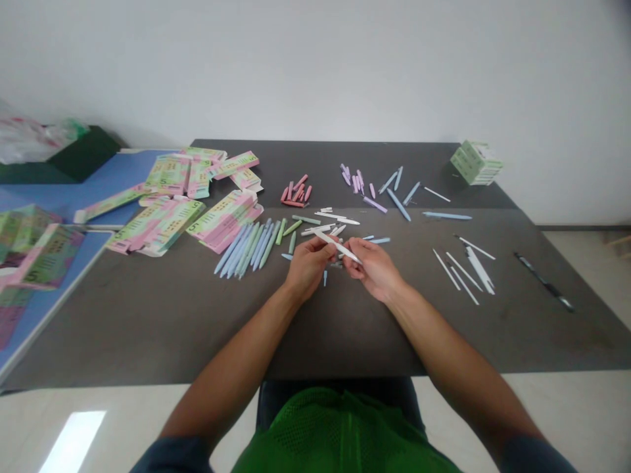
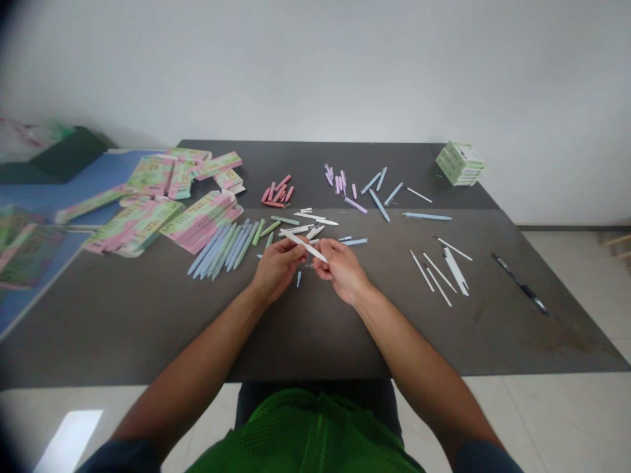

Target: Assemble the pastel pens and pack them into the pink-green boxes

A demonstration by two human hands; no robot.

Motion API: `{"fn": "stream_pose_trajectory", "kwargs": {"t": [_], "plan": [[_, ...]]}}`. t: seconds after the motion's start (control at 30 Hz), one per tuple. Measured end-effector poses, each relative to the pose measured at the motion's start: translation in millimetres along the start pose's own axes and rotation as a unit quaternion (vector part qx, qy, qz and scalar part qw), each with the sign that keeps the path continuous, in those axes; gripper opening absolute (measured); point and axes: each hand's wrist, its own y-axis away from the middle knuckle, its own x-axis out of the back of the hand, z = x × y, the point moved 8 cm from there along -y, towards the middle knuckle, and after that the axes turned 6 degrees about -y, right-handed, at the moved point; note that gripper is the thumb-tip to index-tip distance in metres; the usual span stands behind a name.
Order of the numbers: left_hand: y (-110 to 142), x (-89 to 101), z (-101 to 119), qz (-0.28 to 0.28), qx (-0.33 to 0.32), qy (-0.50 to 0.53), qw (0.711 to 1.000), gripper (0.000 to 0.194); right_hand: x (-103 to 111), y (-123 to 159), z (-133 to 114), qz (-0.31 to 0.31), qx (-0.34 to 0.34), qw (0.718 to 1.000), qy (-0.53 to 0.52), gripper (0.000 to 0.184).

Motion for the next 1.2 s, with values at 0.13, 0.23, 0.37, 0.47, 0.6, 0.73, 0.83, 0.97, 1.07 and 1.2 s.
{"fn": "stream_pose_trajectory", "kwargs": {"t": [0.13, 0.23, 0.37, 0.47, 0.6, 0.73, 0.83, 0.97, 1.07, 1.2], "plan": [[0, -2.1, -2, 0.0, -0.007, 0.014, 1.0, 0.023, -2, 3, 3, -0.009, -0.041, 0.998, -0.046, 0.041], [-1, 1.8, 0, 0.031, -0.021, 0.025, 0.999, 0.02, -4, 5, 0, -0.015, -0.027, 0.998, -0.047, 0.035], [-2, 8.6, 4, 0.067, -0.033, 0.035, 0.997, 0.018, 1, 3, -7, 0.023, 0.041, 0.999, 0.0, 0.032], [-2, 8.9, 6, 0.065, -0.035, 0.041, 0.996, 0.018, 5, 1, -8, 0.044, 0.061, 0.997, 0.007, 0.033], [-1, 9.3, 10, 0.066, -0.041, 0.037, 0.996, 0.018, 5, -1, -5, 0.035, 0.041, 0.999, 0.01, 0.04], [0, 8.7, 11, 0.063, -0.043, 0.03, 0.997, 0.016, 7, 0, 0, 0.032, -0.002, 0.999, 0.04, 0.05], [0, 6.7, 9, 0.051, -0.038, 0.033, 0.997, 0.017, 11, 1, 3, 0.051, -0.023, 0.996, 0.063, 0.056], [-2, 6.9, 5, 0.056, -0.035, 0.043, 0.997, 0.018, 4, 3, 3, 0.019, -0.031, 0.999, 0.04, 0.055], [-2, 11.1, 3, 0.085, -0.034, 0.056, 0.994, 0.015, -4, 5, -1, -0.015, 0.006, 1.0, -0.001, 0.045], [-2, 11.5, 2, 0.088, -0.023, 0.077, 0.993, 0.011, -7, 7, -11, -0.005, 0.117, 0.992, 0.049, 0.04]]}}
